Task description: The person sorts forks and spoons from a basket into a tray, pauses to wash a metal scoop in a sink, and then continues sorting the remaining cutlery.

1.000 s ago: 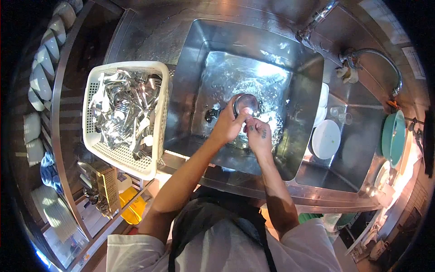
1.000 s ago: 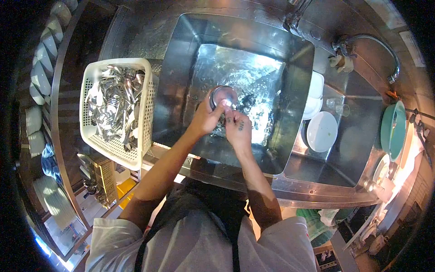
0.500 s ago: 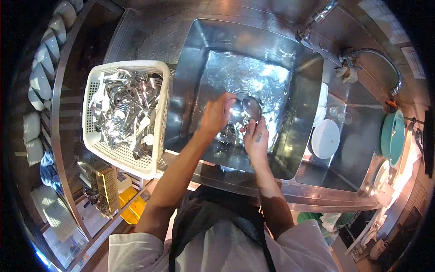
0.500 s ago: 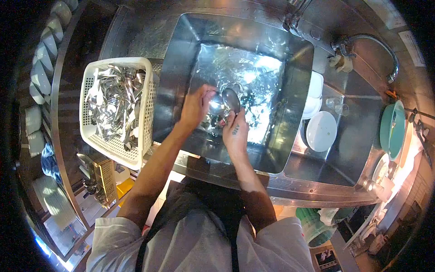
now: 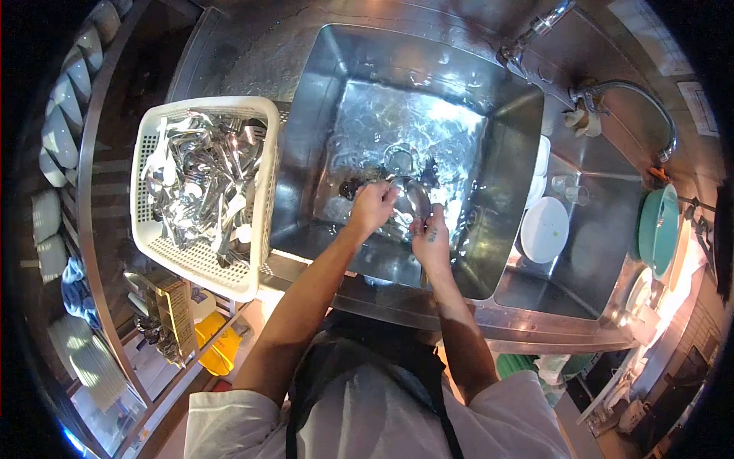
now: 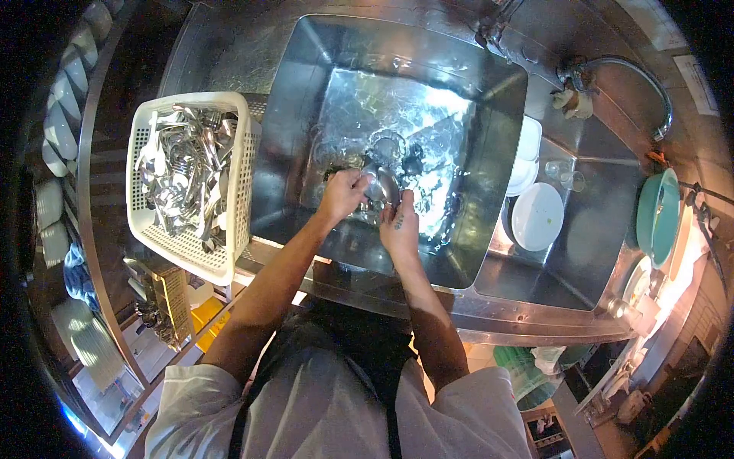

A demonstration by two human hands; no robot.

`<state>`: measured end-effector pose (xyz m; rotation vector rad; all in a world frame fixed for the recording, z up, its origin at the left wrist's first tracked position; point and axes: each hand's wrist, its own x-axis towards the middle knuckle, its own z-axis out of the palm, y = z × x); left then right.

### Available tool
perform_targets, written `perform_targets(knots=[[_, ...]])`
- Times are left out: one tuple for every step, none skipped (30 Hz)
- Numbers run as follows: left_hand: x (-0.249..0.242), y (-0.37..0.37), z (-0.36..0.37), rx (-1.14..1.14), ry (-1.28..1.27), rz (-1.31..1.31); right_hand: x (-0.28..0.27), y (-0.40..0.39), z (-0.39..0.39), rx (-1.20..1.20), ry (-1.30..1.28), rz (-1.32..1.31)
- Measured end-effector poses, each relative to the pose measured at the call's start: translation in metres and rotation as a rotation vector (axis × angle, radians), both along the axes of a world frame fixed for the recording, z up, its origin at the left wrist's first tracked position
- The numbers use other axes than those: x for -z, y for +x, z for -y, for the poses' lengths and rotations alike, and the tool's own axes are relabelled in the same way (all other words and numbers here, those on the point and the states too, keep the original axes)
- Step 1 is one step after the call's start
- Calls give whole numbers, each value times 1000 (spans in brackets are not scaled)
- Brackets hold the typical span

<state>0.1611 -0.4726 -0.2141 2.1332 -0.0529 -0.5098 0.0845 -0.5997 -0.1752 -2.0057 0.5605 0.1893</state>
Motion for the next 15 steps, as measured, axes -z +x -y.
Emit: perform_targets(knots=[[-3,4,-3,88,193,-22,2,-1,0,16,25,-10],[-7,8,-8,84,195,-20,2,-1,1,12,27,-8],[-11,11,-14,93,347,13,-1,0,1,13,-21,-16],[-13,14,-20,105,498,43,-3,-1,3,17,-69,-28],[-5,17,-32,103,496,43,9,-5,9,36,-27,5],[13,19,-48,76,457,19,19,-6,15,34,-28,2],[16,20,-55,51,419,-3,29,-4,19,37,-109,-35],[20,15,-57,51,421,-1,39,-1,24,41,-189,-69],[15,6,-58,10,461,133,51,2,30,47,-199,-115],[11,0,-59,-33,501,268,75,3,35,87,-225,-98],[21,-6,-61,-61,529,150,95,4,36,62,-279,-130],[15,-12,-60,-67,531,151,113,4,37,36,-335,-161],[5,-18,-55,-20,491,-3,128,1,38,-82,-373,-192],[-3,-25,-49,18,450,-153,146,0,38,-207,-409,-217],[7,-34,-45,65,372,-212,192,-8,47,-391,-396,-158]])
